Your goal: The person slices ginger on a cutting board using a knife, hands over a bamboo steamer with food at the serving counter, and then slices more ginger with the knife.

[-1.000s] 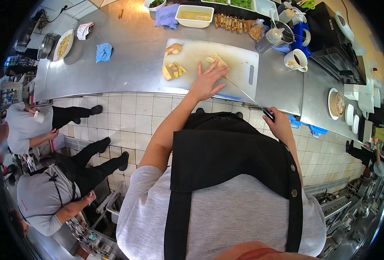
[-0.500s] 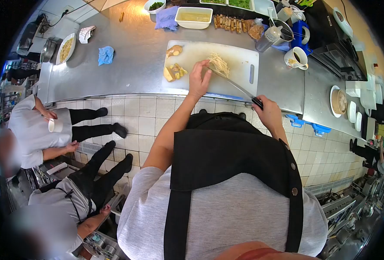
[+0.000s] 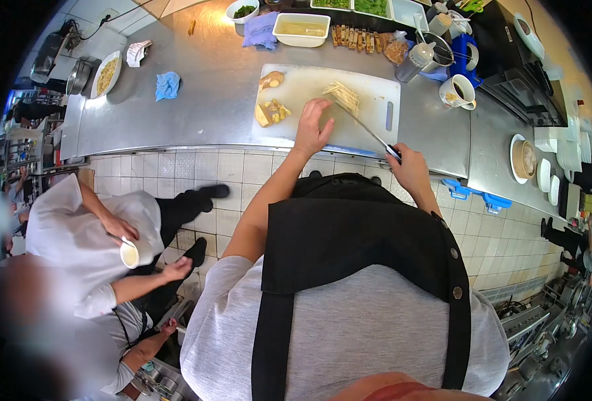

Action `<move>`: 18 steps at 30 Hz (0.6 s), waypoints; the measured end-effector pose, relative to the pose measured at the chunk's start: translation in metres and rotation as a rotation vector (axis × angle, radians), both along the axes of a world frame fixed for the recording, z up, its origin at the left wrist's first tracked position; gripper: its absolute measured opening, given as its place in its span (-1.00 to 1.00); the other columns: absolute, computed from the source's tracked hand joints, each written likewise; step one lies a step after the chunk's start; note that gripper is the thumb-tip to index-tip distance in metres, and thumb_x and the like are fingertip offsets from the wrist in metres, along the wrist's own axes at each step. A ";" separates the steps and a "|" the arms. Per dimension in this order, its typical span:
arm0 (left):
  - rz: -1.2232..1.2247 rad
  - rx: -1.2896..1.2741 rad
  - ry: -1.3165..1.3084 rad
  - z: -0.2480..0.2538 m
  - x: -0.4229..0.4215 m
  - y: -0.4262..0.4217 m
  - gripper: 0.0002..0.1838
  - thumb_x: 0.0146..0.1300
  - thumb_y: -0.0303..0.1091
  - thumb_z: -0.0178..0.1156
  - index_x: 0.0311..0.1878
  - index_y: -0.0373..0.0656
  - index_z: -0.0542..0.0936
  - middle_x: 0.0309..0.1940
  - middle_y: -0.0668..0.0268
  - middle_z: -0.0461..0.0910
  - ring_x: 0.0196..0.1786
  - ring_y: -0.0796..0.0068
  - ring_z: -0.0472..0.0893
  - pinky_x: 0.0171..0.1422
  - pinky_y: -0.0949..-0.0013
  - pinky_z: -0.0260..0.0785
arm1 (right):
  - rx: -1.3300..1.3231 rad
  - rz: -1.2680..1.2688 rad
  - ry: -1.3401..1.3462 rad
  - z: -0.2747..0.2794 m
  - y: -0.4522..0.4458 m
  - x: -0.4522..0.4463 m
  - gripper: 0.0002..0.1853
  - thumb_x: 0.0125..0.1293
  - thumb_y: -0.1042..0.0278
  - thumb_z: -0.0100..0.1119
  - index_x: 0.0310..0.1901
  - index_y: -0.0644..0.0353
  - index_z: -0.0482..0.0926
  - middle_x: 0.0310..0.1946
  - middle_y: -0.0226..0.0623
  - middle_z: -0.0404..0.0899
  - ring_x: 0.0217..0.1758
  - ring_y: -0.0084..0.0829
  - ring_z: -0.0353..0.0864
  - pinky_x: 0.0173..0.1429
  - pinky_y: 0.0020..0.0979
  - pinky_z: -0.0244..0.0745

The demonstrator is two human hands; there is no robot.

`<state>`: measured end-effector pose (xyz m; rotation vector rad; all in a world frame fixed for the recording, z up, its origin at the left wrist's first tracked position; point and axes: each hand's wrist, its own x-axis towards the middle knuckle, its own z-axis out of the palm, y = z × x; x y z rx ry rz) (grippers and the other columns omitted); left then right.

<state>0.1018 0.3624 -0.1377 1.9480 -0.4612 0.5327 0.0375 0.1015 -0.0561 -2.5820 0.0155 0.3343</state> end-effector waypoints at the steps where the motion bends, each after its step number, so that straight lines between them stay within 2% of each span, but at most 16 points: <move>1: -0.006 0.014 -0.025 0.002 -0.001 -0.001 -0.59 0.13 -0.43 0.22 0.08 -0.27 0.49 0.01 -0.01 0.49 0.13 -0.05 0.46 0.27 0.10 0.31 | -0.013 0.002 -0.010 0.001 0.000 -0.002 -0.71 0.27 0.17 0.27 -0.12 0.20 0.61 -0.33 -0.06 0.70 -0.25 0.03 0.69 -0.12 -0.08 0.56; 4: 0.029 0.024 -0.026 -0.001 -0.009 0.000 -0.57 0.11 -0.43 0.23 0.09 -0.26 0.50 0.02 -0.02 0.48 0.15 -0.06 0.45 0.27 0.10 0.31 | -0.055 0.012 -0.084 0.001 -0.002 -0.010 -0.72 0.26 0.20 0.29 -0.10 0.18 0.59 -0.29 -0.10 0.69 -0.22 0.01 0.68 -0.13 -0.08 0.56; 7: 0.038 0.066 0.009 -0.002 -0.021 -0.003 -0.57 0.12 -0.36 0.24 0.09 -0.22 0.51 0.05 0.02 0.49 0.19 -0.01 0.45 0.35 0.00 0.24 | -0.083 0.017 -0.201 -0.003 -0.003 -0.017 -0.72 0.23 0.25 0.31 -0.07 0.15 0.56 -0.25 -0.14 0.65 -0.18 -0.01 0.66 -0.13 -0.08 0.55; 10: -0.099 0.219 -0.040 0.007 -0.021 -0.010 -0.60 0.15 -0.26 0.25 0.06 -0.15 0.54 0.07 0.13 0.52 0.23 0.09 0.46 0.44 -0.13 0.11 | -0.086 0.012 -0.233 -0.001 -0.003 -0.020 -0.72 0.21 0.31 0.32 -0.06 0.12 0.55 -0.23 -0.18 0.62 -0.15 -0.03 0.65 -0.12 -0.09 0.54; 13: -0.160 0.371 0.066 0.005 -0.012 -0.017 -0.62 0.23 -0.24 0.20 0.11 -0.06 0.54 0.11 0.25 0.54 0.26 0.19 0.47 0.49 -0.23 -0.01 | -0.102 0.013 -0.250 0.000 -0.004 -0.016 -0.72 0.20 0.33 0.32 -0.05 0.12 0.55 -0.23 -0.19 0.62 -0.16 -0.05 0.65 -0.12 -0.10 0.54; 16: -0.049 0.465 0.115 0.006 0.002 -0.019 -0.64 0.28 -0.20 0.20 0.12 -0.03 0.56 0.10 0.32 0.57 0.25 0.27 0.50 0.50 -0.21 -0.01 | -0.121 -0.011 -0.259 0.005 -0.007 -0.015 -0.71 0.20 0.33 0.32 -0.05 0.12 0.56 -0.24 -0.18 0.62 -0.17 -0.05 0.65 -0.12 -0.11 0.54; 18: -0.110 0.452 0.139 0.002 0.017 -0.013 -0.66 0.30 -0.19 0.20 0.11 -0.04 0.58 0.11 0.33 0.57 0.23 0.28 0.52 0.51 -0.21 -0.01 | -0.126 -0.021 -0.254 0.012 -0.013 -0.017 -0.71 0.19 0.32 0.33 -0.06 0.13 0.57 -0.25 -0.16 0.63 -0.17 -0.05 0.65 -0.13 -0.11 0.54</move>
